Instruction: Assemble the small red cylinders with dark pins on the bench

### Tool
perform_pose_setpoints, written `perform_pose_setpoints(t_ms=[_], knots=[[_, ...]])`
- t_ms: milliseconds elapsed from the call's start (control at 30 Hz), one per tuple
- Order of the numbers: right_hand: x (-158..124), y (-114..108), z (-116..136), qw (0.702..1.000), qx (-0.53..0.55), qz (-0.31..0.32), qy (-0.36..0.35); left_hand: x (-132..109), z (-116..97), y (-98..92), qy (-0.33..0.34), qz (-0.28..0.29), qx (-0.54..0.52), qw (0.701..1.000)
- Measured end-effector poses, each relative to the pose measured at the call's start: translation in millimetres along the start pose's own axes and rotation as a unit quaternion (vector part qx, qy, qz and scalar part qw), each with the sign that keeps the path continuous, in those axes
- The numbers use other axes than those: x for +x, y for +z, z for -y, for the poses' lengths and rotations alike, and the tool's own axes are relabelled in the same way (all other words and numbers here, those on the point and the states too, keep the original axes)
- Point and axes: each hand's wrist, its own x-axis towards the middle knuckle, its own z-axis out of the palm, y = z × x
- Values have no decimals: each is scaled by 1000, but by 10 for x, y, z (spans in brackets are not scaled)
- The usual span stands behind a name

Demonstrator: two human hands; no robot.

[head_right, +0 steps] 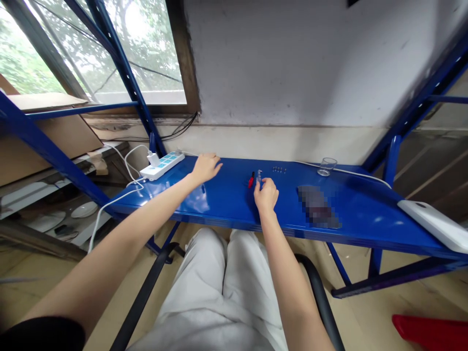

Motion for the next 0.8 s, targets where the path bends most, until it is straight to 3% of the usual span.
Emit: perform_pose_setpoints(t_ms=[100,233,400,533,667,733,800], knots=[[-33,-9,128,986,94,-72,-116,-131,282,-32,-10,22,40,999],[-42,47,396,951,163,-81,-250,-350,442,94,-29,61,60,996],[-25,209,683,935,189,-53,-295,-510,479,273,-59,113,56,990],[-85,331,722,934,172,-11,-313,-532,490,370,-104,149,-12,983],[-163,389,692,939,137,37,-315,-485,338,441,-196,54,-201,958],[-178,403,689,946,112,61,-297,-448,181,481,-222,-27,-326,918],[-178,414,690,954,83,85,-275,-416,0,527,-242,-96,-442,858]])
